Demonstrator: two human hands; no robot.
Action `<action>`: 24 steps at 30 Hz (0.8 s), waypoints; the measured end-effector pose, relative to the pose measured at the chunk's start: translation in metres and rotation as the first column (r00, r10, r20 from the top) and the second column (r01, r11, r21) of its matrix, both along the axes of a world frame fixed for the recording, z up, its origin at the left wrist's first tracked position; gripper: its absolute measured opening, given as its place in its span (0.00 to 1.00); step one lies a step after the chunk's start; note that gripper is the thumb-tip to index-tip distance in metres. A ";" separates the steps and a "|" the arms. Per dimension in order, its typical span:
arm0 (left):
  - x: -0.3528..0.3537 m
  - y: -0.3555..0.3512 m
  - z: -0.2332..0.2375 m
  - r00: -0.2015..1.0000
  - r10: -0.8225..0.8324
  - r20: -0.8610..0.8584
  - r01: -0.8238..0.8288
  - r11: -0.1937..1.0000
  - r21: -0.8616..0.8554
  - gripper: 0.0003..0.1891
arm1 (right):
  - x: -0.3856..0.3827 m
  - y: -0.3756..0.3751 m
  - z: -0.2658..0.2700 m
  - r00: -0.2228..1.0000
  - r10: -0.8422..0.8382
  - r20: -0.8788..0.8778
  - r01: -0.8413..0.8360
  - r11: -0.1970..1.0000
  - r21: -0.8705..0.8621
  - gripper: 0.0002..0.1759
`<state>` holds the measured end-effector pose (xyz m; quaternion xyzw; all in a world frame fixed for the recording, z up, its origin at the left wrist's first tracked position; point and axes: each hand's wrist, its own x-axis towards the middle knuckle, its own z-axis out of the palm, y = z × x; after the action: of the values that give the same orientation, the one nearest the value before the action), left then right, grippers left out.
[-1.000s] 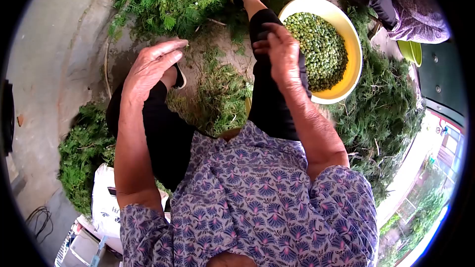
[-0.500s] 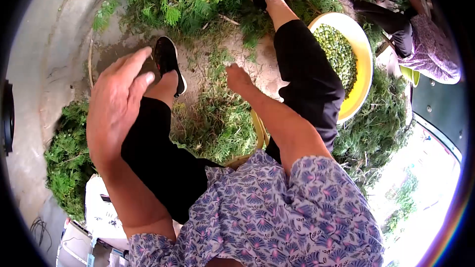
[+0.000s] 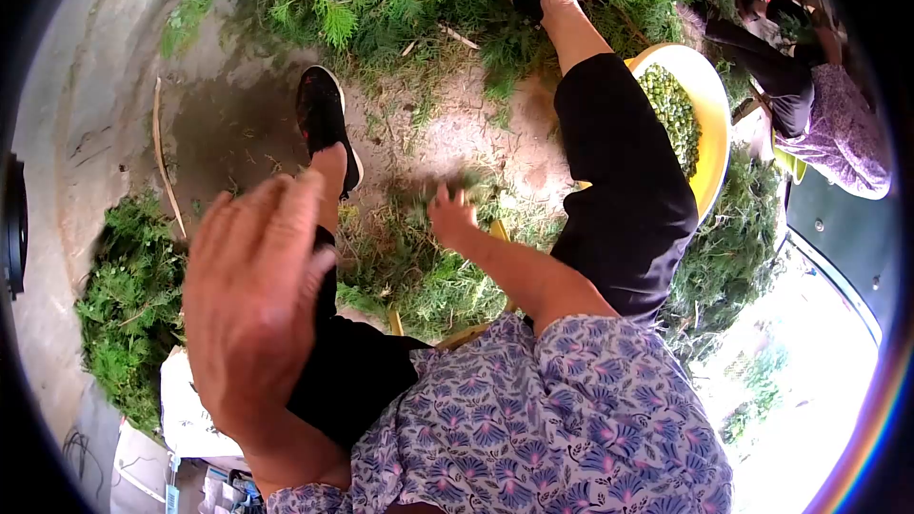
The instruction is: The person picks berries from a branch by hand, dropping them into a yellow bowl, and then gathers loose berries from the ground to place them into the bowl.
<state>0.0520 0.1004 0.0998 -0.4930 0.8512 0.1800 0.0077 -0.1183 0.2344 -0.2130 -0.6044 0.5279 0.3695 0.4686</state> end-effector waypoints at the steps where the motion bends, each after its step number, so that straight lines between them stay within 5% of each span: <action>1: -0.005 0.005 0.000 1.000 -0.002 -0.003 0.002 1.000 0.004 0.21 | 0.006 0.012 0.010 0.998 -0.047 0.043 0.045 0.998 0.050 0.29; 3: -0.013 0.016 -0.002 0.983 -0.147 -0.111 0.157 0.984 0.089 0.19 | 0.008 0.004 0.000 1.000 0.005 0.016 -0.006 0.994 0.105 0.23; 5: -0.021 0.028 -0.001 0.960 -0.208 -0.187 0.239 0.957 0.163 0.19 | 0.004 -0.022 -0.002 0.941 -0.338 0.028 0.336 0.919 -0.204 0.18; 7: -0.025 0.029 0.003 0.929 -0.258 -0.264 0.320 0.920 0.228 0.18 | -0.006 -0.052 -0.038 0.860 -0.504 0.076 0.474 0.737 -0.481 0.06; 9: -0.027 0.021 0.012 0.918 -0.281 -0.281 0.351 0.905 0.241 0.17 | -0.011 -0.088 -0.051 0.905 -0.399 0.151 0.393 0.643 -0.657 0.07; 10: -0.034 0.027 -0.009 0.938 -0.196 -0.287 0.182 0.980 -0.076 0.12 | -0.009 -0.103 -0.056 0.905 -0.396 0.158 0.395 0.639 -0.660 0.07; 13: -0.036 0.034 -0.017 0.960 -0.229 -0.159 0.190 0.955 -0.228 0.12 | 0.001 -0.122 -0.069 0.907 -0.380 0.183 0.377 0.536 -0.755 0.11; 15: -0.041 0.034 -0.023 0.957 -0.232 -0.173 0.178 0.943 -0.281 0.12 | 0.004 -0.127 -0.081 0.949 -0.315 -0.006 0.238 0.732 -0.638 0.14; 16: -0.041 0.033 -0.025 0.955 -0.229 -0.190 0.160 0.933 -0.323 0.12 | 0.004 -0.128 -0.085 0.919 -0.391 0.053 0.340 0.716 -0.610 0.17; 20: -0.038 0.030 -0.011 0.952 -0.265 -0.150 0.245 0.960 -0.138 0.13 | -0.010 -0.140 -0.059 0.831 -0.548 0.100 0.512 0.681 -0.523 0.11; 21: -0.041 0.034 -0.014 0.956 -0.209 -0.207 0.181 0.973 -0.144 0.13 | -0.014 -0.143 -0.053 0.807 -0.550 0.212 0.542 0.549 -0.636 0.10; 24: -0.040 0.034 -0.016 0.952 -0.175 -0.250 0.141 0.979 -0.148 0.14 | -0.037 -0.168 -0.056 0.830 -0.424 0.362 0.537 0.434 -0.723 0.11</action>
<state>0.0119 0.1349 0.0840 -0.3946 0.8912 0.1872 -0.1223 -0.1554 0.0667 -0.2690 -0.5942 0.7542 -0.0965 0.2623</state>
